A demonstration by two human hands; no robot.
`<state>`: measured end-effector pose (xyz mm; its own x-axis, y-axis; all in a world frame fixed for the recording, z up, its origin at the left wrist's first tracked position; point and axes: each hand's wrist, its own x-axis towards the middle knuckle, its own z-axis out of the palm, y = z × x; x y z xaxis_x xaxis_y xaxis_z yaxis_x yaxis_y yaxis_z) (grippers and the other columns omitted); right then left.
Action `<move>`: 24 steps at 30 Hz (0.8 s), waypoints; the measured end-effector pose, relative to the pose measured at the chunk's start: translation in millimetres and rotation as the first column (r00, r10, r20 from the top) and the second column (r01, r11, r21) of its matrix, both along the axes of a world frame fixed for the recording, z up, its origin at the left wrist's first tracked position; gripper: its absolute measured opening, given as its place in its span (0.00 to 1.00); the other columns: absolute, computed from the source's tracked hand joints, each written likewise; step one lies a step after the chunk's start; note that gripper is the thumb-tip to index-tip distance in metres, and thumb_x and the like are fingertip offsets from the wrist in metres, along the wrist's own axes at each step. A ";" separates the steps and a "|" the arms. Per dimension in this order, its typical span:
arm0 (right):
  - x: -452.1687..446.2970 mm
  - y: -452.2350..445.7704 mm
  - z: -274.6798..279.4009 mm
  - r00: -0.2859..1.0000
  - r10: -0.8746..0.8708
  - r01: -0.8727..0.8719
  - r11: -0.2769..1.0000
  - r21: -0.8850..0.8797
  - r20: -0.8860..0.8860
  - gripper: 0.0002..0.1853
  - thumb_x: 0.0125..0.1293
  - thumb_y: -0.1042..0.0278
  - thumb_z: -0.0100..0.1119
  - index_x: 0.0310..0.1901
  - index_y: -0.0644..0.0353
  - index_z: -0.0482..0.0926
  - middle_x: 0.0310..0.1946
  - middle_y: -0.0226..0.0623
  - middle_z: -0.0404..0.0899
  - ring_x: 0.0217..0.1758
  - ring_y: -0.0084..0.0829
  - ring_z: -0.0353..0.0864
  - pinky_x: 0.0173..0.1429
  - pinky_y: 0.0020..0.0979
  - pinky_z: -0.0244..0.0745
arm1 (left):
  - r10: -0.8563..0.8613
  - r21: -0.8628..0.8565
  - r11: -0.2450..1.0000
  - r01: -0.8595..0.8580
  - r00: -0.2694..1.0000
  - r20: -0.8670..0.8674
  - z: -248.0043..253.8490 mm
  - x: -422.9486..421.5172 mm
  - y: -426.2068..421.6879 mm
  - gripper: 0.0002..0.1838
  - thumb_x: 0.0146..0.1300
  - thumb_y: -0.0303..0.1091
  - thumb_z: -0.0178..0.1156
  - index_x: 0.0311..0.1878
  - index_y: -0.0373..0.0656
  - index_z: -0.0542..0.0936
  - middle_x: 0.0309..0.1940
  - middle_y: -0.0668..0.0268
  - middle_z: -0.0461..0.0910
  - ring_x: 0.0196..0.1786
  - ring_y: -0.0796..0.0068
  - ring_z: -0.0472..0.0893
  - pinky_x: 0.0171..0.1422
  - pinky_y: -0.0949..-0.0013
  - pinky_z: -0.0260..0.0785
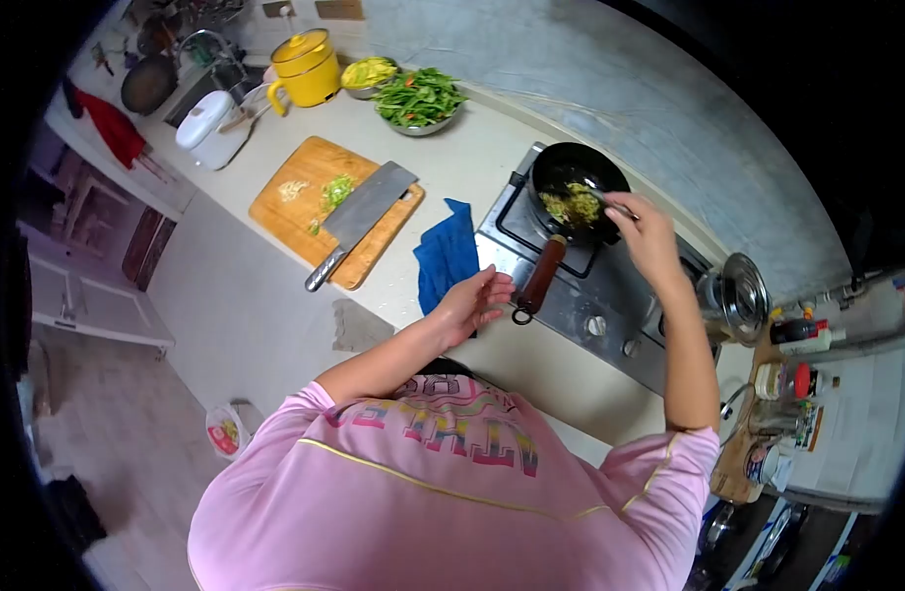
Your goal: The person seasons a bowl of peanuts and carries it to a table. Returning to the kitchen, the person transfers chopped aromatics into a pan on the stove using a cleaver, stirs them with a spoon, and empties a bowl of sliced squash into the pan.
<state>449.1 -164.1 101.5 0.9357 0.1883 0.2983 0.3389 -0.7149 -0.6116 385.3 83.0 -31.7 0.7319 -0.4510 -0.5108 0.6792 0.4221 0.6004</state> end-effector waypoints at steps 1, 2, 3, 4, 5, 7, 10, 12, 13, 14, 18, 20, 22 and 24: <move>-9.6 0.8 12.7 0.999 0.008 -0.009 1.000 -0.020 -0.049 0.10 0.60 0.70 0.56 0.43 0.63 0.78 0.37 0.39 0.78 0.39 0.30 0.76 0.42 0.26 0.70 | 0.009 -0.004 1.000 -0.009 1.000 0.005 -0.3 -0.2 2.3 0.16 0.67 0.49 0.45 0.42 0.50 0.76 0.37 0.76 0.75 0.40 0.83 0.71 0.49 0.70 0.61; -18.3 2.1 24.5 0.995 0.010 -0.014 0.999 -0.040 -0.097 0.10 0.60 0.71 0.56 0.42 0.63 0.78 0.37 0.39 0.78 0.38 0.31 0.76 0.42 0.27 0.70 | 0.013 -0.007 1.000 -0.013 1.000 0.011 -0.6 -0.1 4.1 0.16 0.67 0.49 0.45 0.42 0.50 0.76 0.37 0.76 0.75 0.40 0.83 0.71 0.49 0.70 0.61; -27.1 3.7 36.1 0.993 0.010 -0.016 0.998 -0.053 -0.114 0.10 0.59 0.71 0.56 0.42 0.63 0.78 0.37 0.38 0.78 0.38 0.30 0.76 0.42 0.26 0.69 | 0.012 -0.011 1.000 -0.012 1.000 0.017 -0.9 -0.1 5.7 0.16 0.66 0.49 0.45 0.42 0.50 0.76 0.36 0.76 0.75 0.39 0.83 0.71 0.49 0.70 0.61; -35.4 4.4 47.4 0.991 0.008 -0.017 0.998 -0.068 -0.130 0.10 0.59 0.72 0.57 0.43 0.63 0.78 0.37 0.38 0.78 0.39 0.28 0.75 0.42 0.24 0.69 | 0.017 -0.013 1.000 -0.017 1.000 0.013 0.0 -1.0 6.8 0.16 0.66 0.49 0.46 0.41 0.50 0.76 0.37 0.75 0.75 0.39 0.83 0.71 0.48 0.71 0.60; -40.2 4.3 55.4 0.989 0.005 -0.017 0.996 -0.084 -0.147 0.11 0.58 0.73 0.57 0.43 0.64 0.78 0.38 0.37 0.77 0.39 0.27 0.75 0.42 0.23 0.68 | 0.023 -0.009 1.000 -0.023 1.000 0.015 0.4 -1.4 7.3 0.16 0.66 0.49 0.46 0.41 0.50 0.76 0.36 0.75 0.75 0.39 0.82 0.71 0.48 0.70 0.60; -43.6 0.5 63.9 0.987 0.012 -0.040 0.984 -0.174 -0.158 0.11 0.57 0.73 0.58 0.42 0.64 0.77 0.37 0.39 0.78 0.38 0.29 0.76 0.42 0.24 0.68 | 0.033 -0.004 0.999 -0.033 0.999 0.019 1.2 -2.0 7.4 0.16 0.66 0.49 0.46 0.41 0.50 0.76 0.36 0.75 0.75 0.39 0.82 0.71 0.48 0.70 0.60; -30.7 1.8 44.8 0.994 0.048 -0.071 0.962 -0.263 -0.093 0.11 0.58 0.72 0.58 0.43 0.63 0.78 0.38 0.42 0.78 0.40 0.35 0.77 0.43 0.29 0.71 | 0.020 0.000 1.000 -0.020 1.000 0.017 2.0 -0.6 5.4 0.16 0.67 0.49 0.45 0.43 0.48 0.75 0.39 0.73 0.76 0.42 0.80 0.72 0.49 0.70 0.61; -10.3 -7.8 12.9 0.997 0.023 0.000 0.960 -0.281 0.080 0.11 0.58 0.70 0.58 0.43 0.61 0.78 0.38 0.43 0.78 0.39 0.40 0.78 0.43 0.32 0.72 | -0.009 0.012 1.000 0.009 1.000 0.024 3.9 0.3 4.4 0.18 0.68 0.49 0.43 0.47 0.46 0.74 0.43 0.71 0.76 0.44 0.80 0.73 0.50 0.72 0.63; -2.5 -13.5 5.9 0.992 -0.021 0.052 0.968 -0.246 0.128 0.11 0.58 0.70 0.58 0.43 0.60 0.78 0.38 0.43 0.78 0.38 0.41 0.78 0.43 0.33 0.72 | -0.012 0.014 1.000 0.012 1.000 0.019 3.9 0.9 4.1 0.18 0.68 0.49 0.42 0.47 0.46 0.73 0.44 0.71 0.76 0.45 0.79 0.73 0.51 0.71 0.62; 5.1 -19.3 -1.1 0.982 -0.065 0.102 0.973 -0.208 0.175 0.11 0.58 0.69 0.58 0.43 0.59 0.78 0.38 0.43 0.78 0.38 0.43 0.78 0.44 0.34 0.72 | -0.015 0.017 1.000 0.015 1.000 0.014 4.0 1.4 3.6 0.19 0.68 0.49 0.42 0.48 0.46 0.73 0.45 0.70 0.76 0.46 0.78 0.72 0.52 0.70 0.62; 16.0 -27.2 -20.3 0.963 -0.082 0.108 0.990 -0.088 0.255 0.11 0.58 0.68 0.58 0.43 0.58 0.78 0.38 0.43 0.78 0.37 0.42 0.78 0.43 0.33 0.72 | -0.005 -0.003 1.000 0.005 1.000 0.017 -1.0 0.1 3.4 0.19 0.68 0.49 0.43 0.48 0.45 0.73 0.44 0.70 0.76 0.45 0.78 0.73 0.51 0.70 0.64; 9.6 -27.5 -25.0 0.992 -0.033 0.041 0.997 -0.071 0.119 0.11 0.59 0.69 0.57 0.44 0.58 0.78 0.38 0.41 0.78 0.37 0.38 0.78 0.41 0.32 0.72 | -0.010 0.004 1.000 0.010 1.000 0.021 -2.1 0.2 4.7 0.19 0.68 0.49 0.43 0.47 0.45 0.73 0.44 0.69 0.77 0.45 0.78 0.74 0.51 0.71 0.64; -8.5 -22.1 -5.0 0.998 -0.006 0.013 0.995 -0.102 0.063 0.11 0.59 0.70 0.57 0.44 0.59 0.78 0.39 0.40 0.78 0.36 0.37 0.78 0.41 0.31 0.73 | 0.000 0.011 1.000 0.000 1.000 0.018 1.8 -0.6 7.0 0.19 0.68 0.49 0.44 0.47 0.45 0.73 0.43 0.69 0.77 0.45 0.78 0.74 0.51 0.70 0.64; -27.4 -18.5 18.2 0.999 0.021 -0.016 0.988 -0.154 0.034 0.11 0.58 0.71 0.57 0.43 0.59 0.78 0.38 0.39 0.78 0.36 0.36 0.78 0.40 0.30 0.73 | 0.005 0.001 1.000 -0.005 1.000 0.019 -4.2 1.1 10.6 0.19 0.68 0.49 0.44 0.47 0.45 0.73 0.43 0.69 0.77 0.46 0.78 0.74 0.51 0.70 0.64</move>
<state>421.7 -182.7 119.8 0.9210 0.2516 0.2974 0.3725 -0.7927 -0.4827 386.5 93.6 -35.8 0.7437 -0.4472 -0.4970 0.6656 0.4248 0.6136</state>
